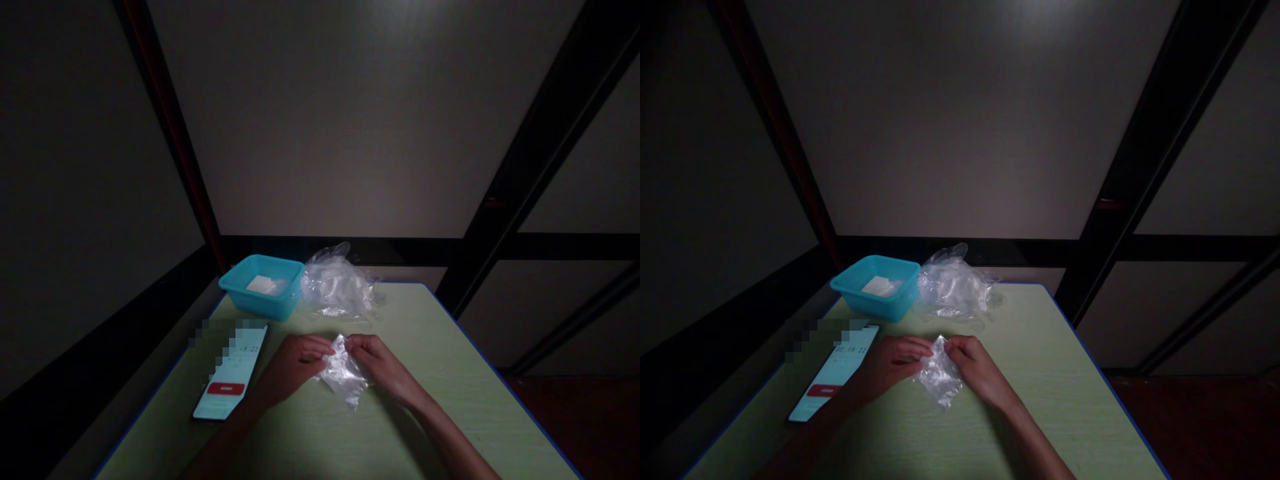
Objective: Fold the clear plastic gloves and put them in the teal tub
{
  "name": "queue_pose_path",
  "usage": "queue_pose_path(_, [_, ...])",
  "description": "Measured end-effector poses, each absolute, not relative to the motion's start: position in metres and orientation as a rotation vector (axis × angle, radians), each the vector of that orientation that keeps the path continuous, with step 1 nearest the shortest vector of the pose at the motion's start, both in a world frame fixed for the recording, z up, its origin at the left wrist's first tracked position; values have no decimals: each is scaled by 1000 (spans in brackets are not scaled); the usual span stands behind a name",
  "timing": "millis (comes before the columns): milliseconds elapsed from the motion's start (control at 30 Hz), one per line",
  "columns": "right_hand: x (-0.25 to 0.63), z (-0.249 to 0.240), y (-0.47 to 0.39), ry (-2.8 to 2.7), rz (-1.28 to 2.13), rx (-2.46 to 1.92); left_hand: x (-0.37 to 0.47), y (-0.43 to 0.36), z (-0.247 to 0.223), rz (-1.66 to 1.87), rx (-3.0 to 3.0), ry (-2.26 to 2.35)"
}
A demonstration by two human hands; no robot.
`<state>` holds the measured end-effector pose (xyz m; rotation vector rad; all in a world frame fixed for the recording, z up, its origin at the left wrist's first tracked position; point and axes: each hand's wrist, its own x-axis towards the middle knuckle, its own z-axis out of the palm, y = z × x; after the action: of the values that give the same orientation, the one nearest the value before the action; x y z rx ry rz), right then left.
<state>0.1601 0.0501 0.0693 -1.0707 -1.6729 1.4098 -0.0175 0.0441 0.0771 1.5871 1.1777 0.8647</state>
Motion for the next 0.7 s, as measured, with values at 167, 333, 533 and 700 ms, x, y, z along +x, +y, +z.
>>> queue_pose_path(167, [156,75,59,-1661,1440,-1035,-24,47,82,877,1626,1261])
queue_pose_path(333, [147,78,71,-1633,1547,-1005,-40,47,86,987,1562,1350])
queue_pose_path(533, [136,73,83,-1567,1761,-1028,-68,48,88,1156,1478,1429])
queue_pose_path(700, [118,64,114,-1560,1608,-1087,-86,47,91,1162,1562,1504])
